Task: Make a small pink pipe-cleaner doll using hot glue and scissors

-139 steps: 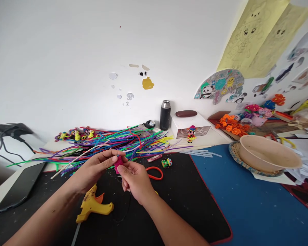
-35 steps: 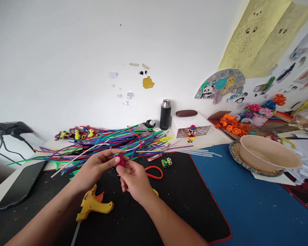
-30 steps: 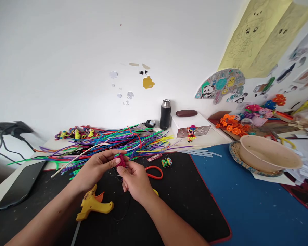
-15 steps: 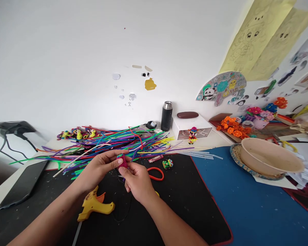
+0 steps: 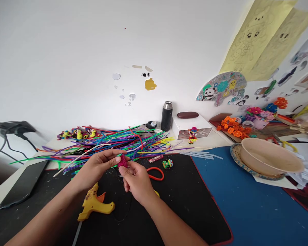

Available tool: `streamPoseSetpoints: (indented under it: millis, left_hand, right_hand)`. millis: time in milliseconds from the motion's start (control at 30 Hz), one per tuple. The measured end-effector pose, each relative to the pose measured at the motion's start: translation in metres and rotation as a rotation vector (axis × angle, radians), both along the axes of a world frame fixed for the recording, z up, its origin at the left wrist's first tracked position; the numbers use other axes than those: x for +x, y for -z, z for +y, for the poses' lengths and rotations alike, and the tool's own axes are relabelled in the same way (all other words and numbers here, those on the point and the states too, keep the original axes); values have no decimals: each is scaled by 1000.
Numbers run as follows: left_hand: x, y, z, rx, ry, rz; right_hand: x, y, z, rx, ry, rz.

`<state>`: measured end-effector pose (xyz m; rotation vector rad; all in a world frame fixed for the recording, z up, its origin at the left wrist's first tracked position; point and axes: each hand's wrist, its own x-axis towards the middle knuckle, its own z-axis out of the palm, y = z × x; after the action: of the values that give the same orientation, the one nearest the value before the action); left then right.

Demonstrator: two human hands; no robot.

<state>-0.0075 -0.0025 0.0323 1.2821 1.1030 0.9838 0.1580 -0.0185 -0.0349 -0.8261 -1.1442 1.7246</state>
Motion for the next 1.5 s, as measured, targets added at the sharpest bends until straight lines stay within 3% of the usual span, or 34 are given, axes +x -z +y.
streamPoseSetpoints:
  millis: [567, 967, 1500]
  left_hand:
    - [-1, 8, 0, 14, 11, 8]
    - [6, -2, -4, -12, 50, 22]
    - [-5, 15, 5, 154, -84, 223]
  right_hand:
    - [1, 1, 2, 60, 14, -16]
    - [0, 0, 2, 13, 40, 33]
    - [0, 0, 2, -51, 45, 81]
